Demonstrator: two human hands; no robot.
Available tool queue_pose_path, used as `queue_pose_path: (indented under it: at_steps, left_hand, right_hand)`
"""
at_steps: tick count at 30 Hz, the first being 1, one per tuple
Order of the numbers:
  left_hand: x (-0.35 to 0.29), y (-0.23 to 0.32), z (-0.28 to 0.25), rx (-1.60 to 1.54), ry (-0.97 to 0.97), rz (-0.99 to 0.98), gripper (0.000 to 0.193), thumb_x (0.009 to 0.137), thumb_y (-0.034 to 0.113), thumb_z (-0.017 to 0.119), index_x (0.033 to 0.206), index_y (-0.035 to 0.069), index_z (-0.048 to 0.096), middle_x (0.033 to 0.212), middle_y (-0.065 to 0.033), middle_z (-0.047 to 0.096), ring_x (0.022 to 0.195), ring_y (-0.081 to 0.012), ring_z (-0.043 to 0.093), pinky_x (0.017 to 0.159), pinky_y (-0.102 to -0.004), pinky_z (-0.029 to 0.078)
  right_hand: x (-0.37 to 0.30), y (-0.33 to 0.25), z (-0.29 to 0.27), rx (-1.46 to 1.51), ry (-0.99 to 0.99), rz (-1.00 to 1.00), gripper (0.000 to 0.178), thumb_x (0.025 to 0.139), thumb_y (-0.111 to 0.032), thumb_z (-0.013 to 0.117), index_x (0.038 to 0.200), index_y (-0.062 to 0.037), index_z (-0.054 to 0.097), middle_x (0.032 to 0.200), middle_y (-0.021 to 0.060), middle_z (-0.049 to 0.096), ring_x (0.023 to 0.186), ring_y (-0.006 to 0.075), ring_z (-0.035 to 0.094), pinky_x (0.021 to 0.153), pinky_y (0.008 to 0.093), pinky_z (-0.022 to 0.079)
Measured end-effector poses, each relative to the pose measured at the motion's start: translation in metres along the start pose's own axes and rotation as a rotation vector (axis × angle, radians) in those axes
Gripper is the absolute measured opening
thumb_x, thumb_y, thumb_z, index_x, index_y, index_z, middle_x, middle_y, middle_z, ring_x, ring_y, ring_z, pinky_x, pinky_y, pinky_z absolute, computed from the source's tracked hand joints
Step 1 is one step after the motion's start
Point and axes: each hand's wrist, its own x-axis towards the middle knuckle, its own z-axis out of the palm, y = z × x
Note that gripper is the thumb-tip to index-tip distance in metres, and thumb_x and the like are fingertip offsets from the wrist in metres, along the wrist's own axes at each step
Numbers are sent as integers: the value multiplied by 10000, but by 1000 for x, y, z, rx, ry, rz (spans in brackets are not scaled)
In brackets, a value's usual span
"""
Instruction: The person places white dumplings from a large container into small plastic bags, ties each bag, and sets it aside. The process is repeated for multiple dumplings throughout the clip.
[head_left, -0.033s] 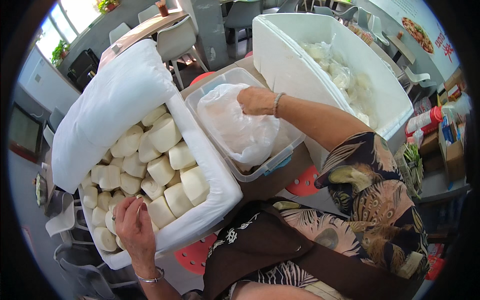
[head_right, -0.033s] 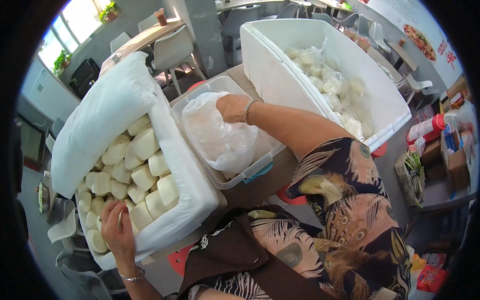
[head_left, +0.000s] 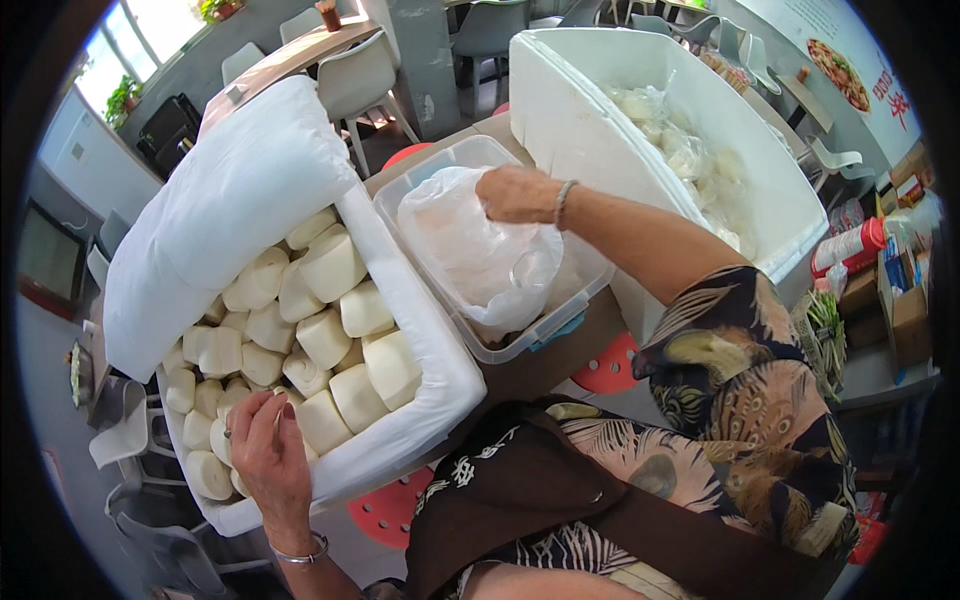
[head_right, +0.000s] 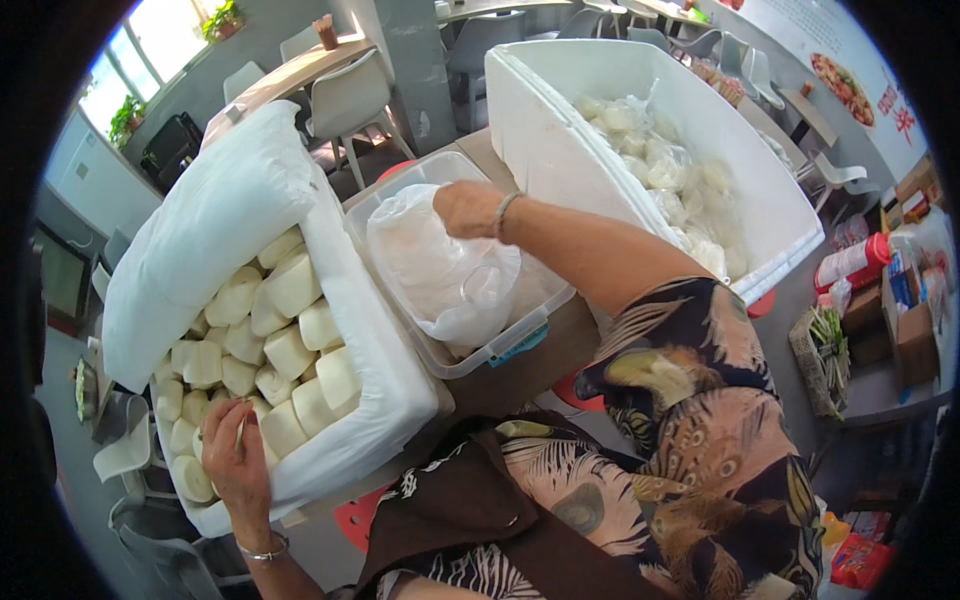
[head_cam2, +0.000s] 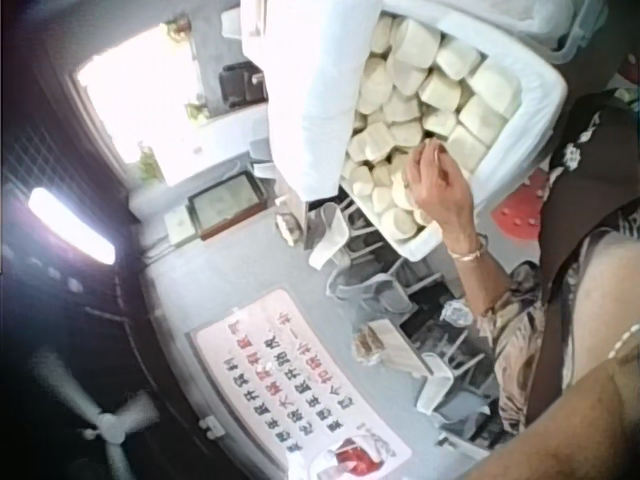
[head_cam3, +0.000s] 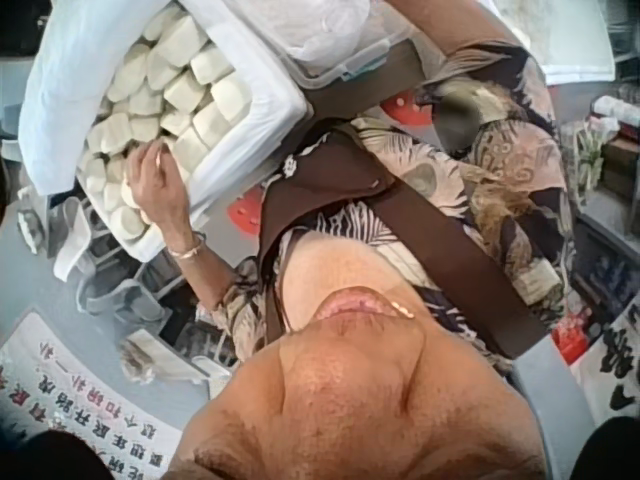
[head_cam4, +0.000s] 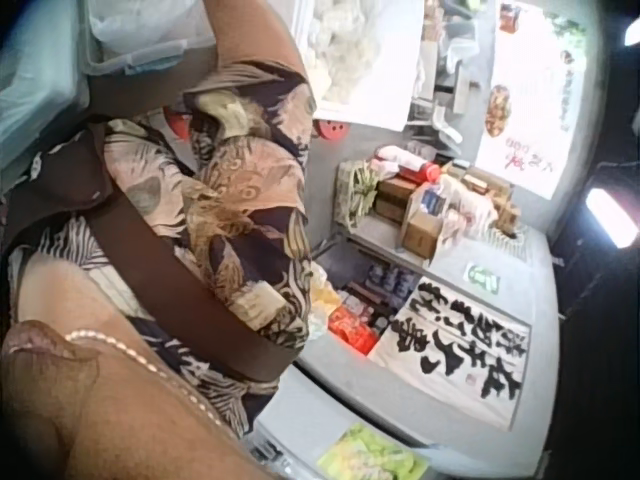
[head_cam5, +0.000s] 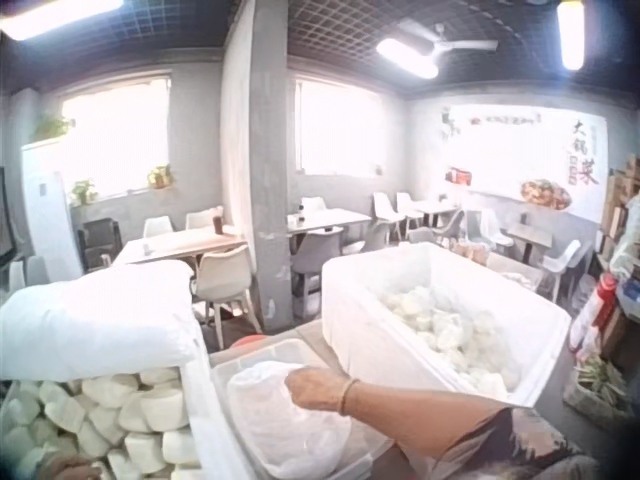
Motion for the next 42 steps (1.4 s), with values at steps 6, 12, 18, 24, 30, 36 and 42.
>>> queue_pose_path:
  at_steps: [6,12,18,24,30,36,42]
  left_hand:
    - [-1,-2,-2,-66,27,-91,163,815,-28,617,976,-31,647,994,-161,632,893,-292,582,801,-357,468]
    - [25,25,-5,-578,120,-139,646,810,103,677,1399,24,423,1366,-141,505,1255,-233,471,988,-363,388]
    - [41,34,-1,-899,-131,-379,495,842,152,733,1268,5,528,1130,-65,595,938,-129,558,827,-265,444]
    - [38,20,2,-1086,160,-317,58,928,100,619,926,60,577,817,31,579,706,-67,524,671,-207,450]
    - [30,21,-10,-1486,336,-540,10,958,108,558,965,102,558,807,32,599,661,-33,535,539,-187,421]
    - [21,6,-37,-1322,344,-626,82,927,156,630,908,103,571,714,73,499,606,-19,452,521,-170,375]
    - [6,1,-37,-891,253,-541,217,813,34,717,953,71,556,702,77,464,624,-11,418,554,-154,335]
  right_hand:
    - [-17,-8,-84,764,40,-97,202,805,-160,655,879,28,653,795,61,630,769,124,581,687,306,458]
    - [-35,-97,-102,1226,-100,-483,176,886,0,547,1051,11,608,907,23,639,891,84,596,854,240,485]
    - [-32,-177,-82,1311,-10,-661,158,948,-36,528,1090,-6,591,927,-5,613,882,54,541,804,211,461]
    - [-28,-200,-69,1522,-30,-385,146,973,-69,514,1089,-35,594,895,-47,584,804,25,511,707,185,455]
    - [-29,-204,-60,959,-201,-691,168,895,-157,662,1001,-37,610,744,-62,514,657,27,438,559,216,382]
    - [-13,-186,-47,806,131,-438,87,877,-79,630,913,-6,601,728,-24,524,633,56,445,547,237,390]
    - [-6,-190,-41,1521,196,-213,92,941,-31,515,1018,-12,560,830,-6,567,648,50,466,561,211,427]
